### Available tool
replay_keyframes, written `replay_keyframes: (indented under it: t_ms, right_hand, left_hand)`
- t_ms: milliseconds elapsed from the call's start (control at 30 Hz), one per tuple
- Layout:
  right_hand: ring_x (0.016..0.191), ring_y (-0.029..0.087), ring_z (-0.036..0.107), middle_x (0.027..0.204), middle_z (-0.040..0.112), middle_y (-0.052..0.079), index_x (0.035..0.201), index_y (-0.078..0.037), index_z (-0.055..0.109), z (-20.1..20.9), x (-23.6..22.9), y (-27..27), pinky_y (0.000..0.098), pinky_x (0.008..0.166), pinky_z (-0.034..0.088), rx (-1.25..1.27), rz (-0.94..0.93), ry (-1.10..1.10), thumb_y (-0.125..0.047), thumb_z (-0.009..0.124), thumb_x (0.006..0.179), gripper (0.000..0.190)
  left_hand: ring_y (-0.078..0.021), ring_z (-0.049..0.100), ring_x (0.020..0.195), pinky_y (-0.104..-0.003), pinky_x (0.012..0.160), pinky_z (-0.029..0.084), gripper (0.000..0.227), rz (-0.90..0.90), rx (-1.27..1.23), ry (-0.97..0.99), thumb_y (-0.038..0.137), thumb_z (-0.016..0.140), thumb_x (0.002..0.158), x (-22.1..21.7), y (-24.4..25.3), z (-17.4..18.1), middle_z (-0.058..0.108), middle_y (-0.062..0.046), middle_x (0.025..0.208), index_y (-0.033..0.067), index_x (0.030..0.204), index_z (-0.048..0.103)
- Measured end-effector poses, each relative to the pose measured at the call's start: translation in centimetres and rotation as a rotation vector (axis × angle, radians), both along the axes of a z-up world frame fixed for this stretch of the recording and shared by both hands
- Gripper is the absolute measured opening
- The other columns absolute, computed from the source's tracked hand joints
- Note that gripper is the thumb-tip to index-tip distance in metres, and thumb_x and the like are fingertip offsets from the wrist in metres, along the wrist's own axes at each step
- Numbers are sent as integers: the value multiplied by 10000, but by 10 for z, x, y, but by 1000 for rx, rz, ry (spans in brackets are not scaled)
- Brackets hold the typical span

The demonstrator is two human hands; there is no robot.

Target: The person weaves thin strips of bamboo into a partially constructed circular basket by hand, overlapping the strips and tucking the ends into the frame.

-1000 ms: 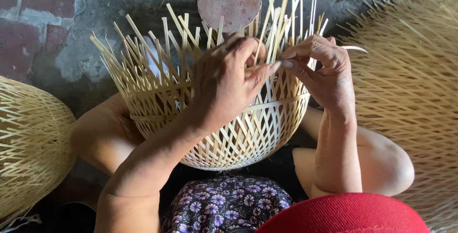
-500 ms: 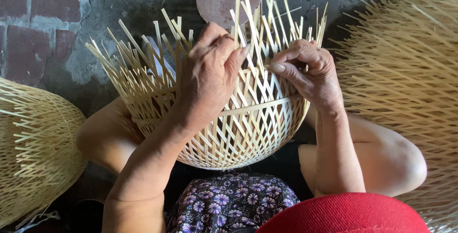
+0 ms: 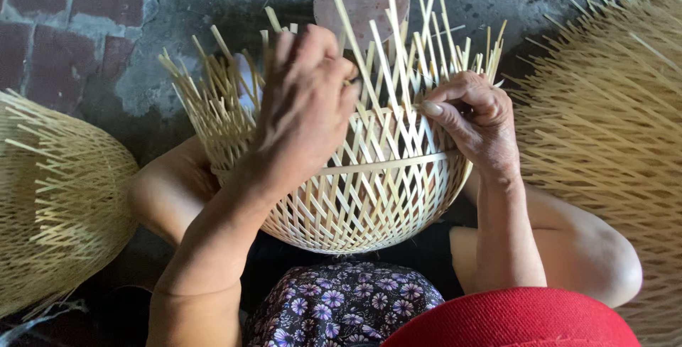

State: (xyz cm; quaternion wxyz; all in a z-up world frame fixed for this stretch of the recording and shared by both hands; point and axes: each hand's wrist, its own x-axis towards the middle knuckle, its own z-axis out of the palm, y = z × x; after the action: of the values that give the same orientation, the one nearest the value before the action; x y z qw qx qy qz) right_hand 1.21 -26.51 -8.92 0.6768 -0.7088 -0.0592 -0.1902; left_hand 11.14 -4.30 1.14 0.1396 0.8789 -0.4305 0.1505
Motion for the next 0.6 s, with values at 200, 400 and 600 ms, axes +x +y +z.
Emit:
replay_keyframes:
  t_ms: [200, 400, 600]
  right_hand:
    - [854, 90, 644, 988, 717, 37, 1013, -33, 723, -4, -2, 1, 220, 796, 505, -36, -29, 1, -28, 764, 1001, 44]
    - [905, 100, 646, 972, 703, 25, 1005, -36, 714, -7, 0, 1, 235, 843, 515, 10, -17, 3, -40, 761, 995, 48]
    - [851, 91, 642, 985, 712, 34, 1008, -29, 715, -7, -2, 2, 218, 800, 508, -10, -35, -3, -26, 758, 1009, 43]
  left_hand:
    - [-168, 541, 1011, -340, 977, 419, 149, -63, -287, 162, 211, 808, 869, 9, -4, -28, 606, -20, 1025, 136, 891, 681]
    - [-155, 522, 970, -377, 927, 360, 213, -155, -370, 22, 159, 855, 924, 5, 3, -17, 620, -5, 1018, 156, 895, 644]
    - [-168, 529, 818, -387, 806, 337, 365, 74, -36, 17, 104, 837, 806, -1, -23, -21, 619, -23, 802, 71, 1141, 696]
